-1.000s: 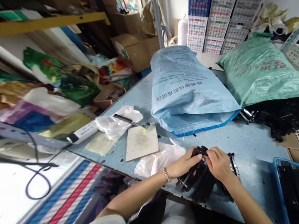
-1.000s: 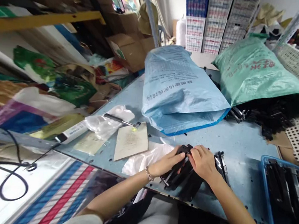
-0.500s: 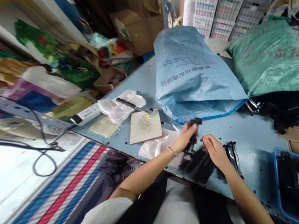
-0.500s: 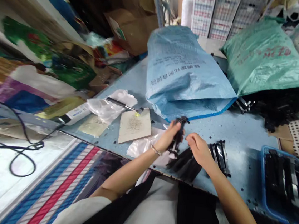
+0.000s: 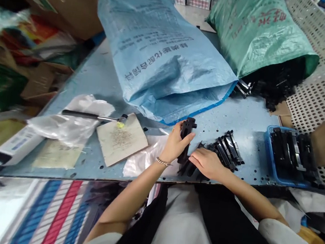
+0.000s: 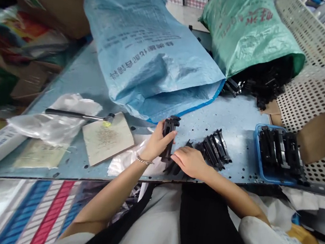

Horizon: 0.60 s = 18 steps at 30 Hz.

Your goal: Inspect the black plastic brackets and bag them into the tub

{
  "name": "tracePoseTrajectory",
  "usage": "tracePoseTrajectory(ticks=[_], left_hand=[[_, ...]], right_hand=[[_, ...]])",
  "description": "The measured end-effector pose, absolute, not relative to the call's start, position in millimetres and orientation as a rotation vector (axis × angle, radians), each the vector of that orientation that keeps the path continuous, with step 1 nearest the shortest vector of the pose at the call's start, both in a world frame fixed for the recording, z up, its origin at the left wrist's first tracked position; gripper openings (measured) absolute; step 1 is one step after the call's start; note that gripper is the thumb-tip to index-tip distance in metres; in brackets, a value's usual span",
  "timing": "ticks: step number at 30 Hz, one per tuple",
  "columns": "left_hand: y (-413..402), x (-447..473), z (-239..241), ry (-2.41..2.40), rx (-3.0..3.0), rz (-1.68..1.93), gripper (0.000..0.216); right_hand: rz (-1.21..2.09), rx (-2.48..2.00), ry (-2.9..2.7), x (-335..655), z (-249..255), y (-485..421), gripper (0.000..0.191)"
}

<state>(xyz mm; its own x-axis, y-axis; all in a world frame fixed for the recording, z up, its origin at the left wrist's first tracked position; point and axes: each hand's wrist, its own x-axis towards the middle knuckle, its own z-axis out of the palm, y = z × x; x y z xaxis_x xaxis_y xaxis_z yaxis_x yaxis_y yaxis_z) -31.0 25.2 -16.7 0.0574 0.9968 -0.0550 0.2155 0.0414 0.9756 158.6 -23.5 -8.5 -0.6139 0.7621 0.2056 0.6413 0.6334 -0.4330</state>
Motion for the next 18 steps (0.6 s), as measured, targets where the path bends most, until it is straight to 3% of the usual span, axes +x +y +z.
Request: tracePoseTrajectory(ticks=[3, 8, 11, 15, 18], left_hand=[[27.7, -43.8, -40.7, 1.412, 1.610, 0.725, 0.057], [23.4, -35.5, -81.6, 1.431, 1.608, 0.562, 0.051], [11.4, -25.5, -91.8, 1.422, 1.615, 0.673, 0.065], [-20.3, -20.9, -91.3, 1.329, 1.788, 0.672, 0.106], [-41.6, -11.6, -96.7, 1.332, 1.868, 0.690, 0.094]], right_hand=[[0.336, -1.385, -2.398, 206.0, -18.1, -26.9, 0.027], [0.249, -2.047, -2.284, 280.7, -40.5, -45.4, 0.066], [0.259, -2.340, -2.175, 289.3, -46.8, -65.9, 0.072], [0.243, -2.371, -2.125, 274.1, -55.5, -91.2, 0.082], [0.201, -2.262, -2.147, 261.4, -65.9, -96.5, 0.077]])
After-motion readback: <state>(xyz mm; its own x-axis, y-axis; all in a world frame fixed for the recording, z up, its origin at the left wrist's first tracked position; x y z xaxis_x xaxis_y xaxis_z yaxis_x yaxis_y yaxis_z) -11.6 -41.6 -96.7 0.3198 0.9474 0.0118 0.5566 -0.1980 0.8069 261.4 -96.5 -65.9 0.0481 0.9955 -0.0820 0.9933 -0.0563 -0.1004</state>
